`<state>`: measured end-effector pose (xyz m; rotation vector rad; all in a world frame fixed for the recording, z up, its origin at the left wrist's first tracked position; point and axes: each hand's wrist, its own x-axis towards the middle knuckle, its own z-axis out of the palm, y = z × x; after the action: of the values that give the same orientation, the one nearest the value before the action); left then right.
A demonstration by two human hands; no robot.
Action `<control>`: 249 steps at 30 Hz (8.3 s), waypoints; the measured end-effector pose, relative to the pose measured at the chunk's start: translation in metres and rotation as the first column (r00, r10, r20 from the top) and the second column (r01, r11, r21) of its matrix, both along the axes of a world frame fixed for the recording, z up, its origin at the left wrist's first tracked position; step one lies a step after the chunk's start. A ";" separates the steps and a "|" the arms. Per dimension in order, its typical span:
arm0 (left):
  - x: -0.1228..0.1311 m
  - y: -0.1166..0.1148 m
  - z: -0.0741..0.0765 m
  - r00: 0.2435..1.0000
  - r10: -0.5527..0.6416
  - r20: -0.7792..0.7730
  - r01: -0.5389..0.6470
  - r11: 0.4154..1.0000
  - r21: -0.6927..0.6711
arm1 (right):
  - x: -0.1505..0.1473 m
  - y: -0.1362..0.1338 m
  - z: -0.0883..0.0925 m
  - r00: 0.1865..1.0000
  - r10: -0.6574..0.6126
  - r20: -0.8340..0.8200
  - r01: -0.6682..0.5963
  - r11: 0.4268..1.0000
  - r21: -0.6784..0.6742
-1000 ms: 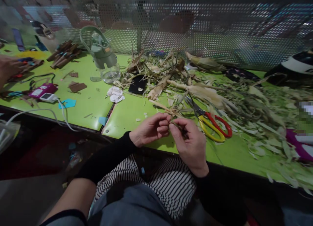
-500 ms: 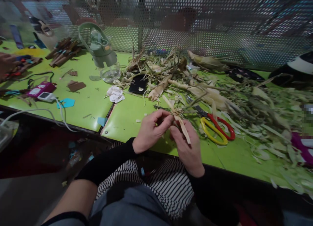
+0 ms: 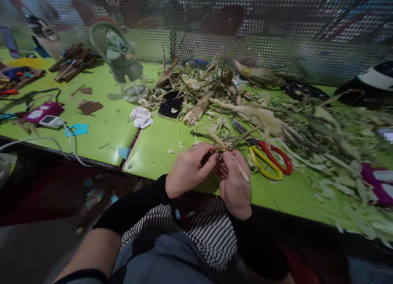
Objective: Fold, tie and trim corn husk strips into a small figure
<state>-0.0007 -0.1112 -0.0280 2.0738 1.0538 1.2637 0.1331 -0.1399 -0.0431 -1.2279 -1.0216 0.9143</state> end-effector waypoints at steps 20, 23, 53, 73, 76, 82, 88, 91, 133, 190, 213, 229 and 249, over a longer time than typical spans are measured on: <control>-0.014 -0.015 0.007 1.000 -0.016 0.014 0.017 0.997 -0.077 | -0.005 0.004 0.006 0.996 -0.039 -0.086 0.037 0.999 -0.020; -0.016 -0.014 0.008 1.000 -0.009 0.009 0.009 0.999 0.034 | -0.003 0.005 0.003 0.998 -0.021 -0.062 0.021 1.000 0.007; -0.036 0.012 0.015 0.888 -0.169 0.427 0.406 0.722 -0.560 | 0.004 0.005 0.021 0.933 0.336 -0.130 -0.359 0.840 -0.407; -0.025 0.020 0.004 0.875 -0.378 -0.302 0.259 0.893 -0.368 | 0.052 -0.009 0.085 0.662 0.581 0.474 -0.428 0.812 -0.397; -0.022 0.022 0.002 0.845 -0.383 -0.374 0.270 0.908 -0.320 | 0.042 0.015 0.108 0.545 0.610 0.575 -0.483 0.790 -0.379; -0.024 0.026 0.006 0.889 -0.375 -0.262 0.252 0.879 -0.405 | 0.012 0.084 0.128 0.423 0.446 0.789 -0.573 0.806 -0.147; -0.028 0.035 0.016 0.896 -0.335 0.291 0.443 0.647 -0.620 | 0.025 0.090 0.096 0.472 0.049 0.880 -0.467 0.860 0.203; -0.026 0.048 0.021 0.834 -0.332 0.440 0.550 0.563 -0.617 | 0.045 0.075 0.074 0.442 0.063 0.895 -0.472 0.865 0.171; -0.008 0.075 0.012 0.790 -0.153 0.593 0.585 0.476 -0.657 | 0.068 0.065 0.052 0.313 0.219 0.924 -0.489 0.872 -0.041; -0.001 0.083 -0.005 0.906 -0.131 -0.402 0.072 0.985 -0.158 | 0.055 0.069 0.026 0.614 0.260 0.745 -0.289 0.953 -0.094; -0.019 0.105 0.000 0.868 -0.192 -0.458 0.138 0.979 -0.148 | 0.057 0.064 0.050 0.518 0.311 0.796 -0.489 0.872 -0.022; -0.024 0.091 0.034 0.868 -0.456 0.199 0.471 0.627 -0.620 | 0.071 0.067 0.042 0.767 0.507 0.393 -0.546 0.838 -0.017; -0.030 0.090 0.041 0.896 -0.440 0.063 0.388 0.704 -0.595 | 0.066 0.053 0.062 0.633 0.476 0.610 -0.486 0.858 -0.166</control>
<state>-0.0307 -0.0217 0.0126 1.7279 0.8053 0.5198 0.1991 -0.0870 0.0188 -1.3041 -1.9832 0.8966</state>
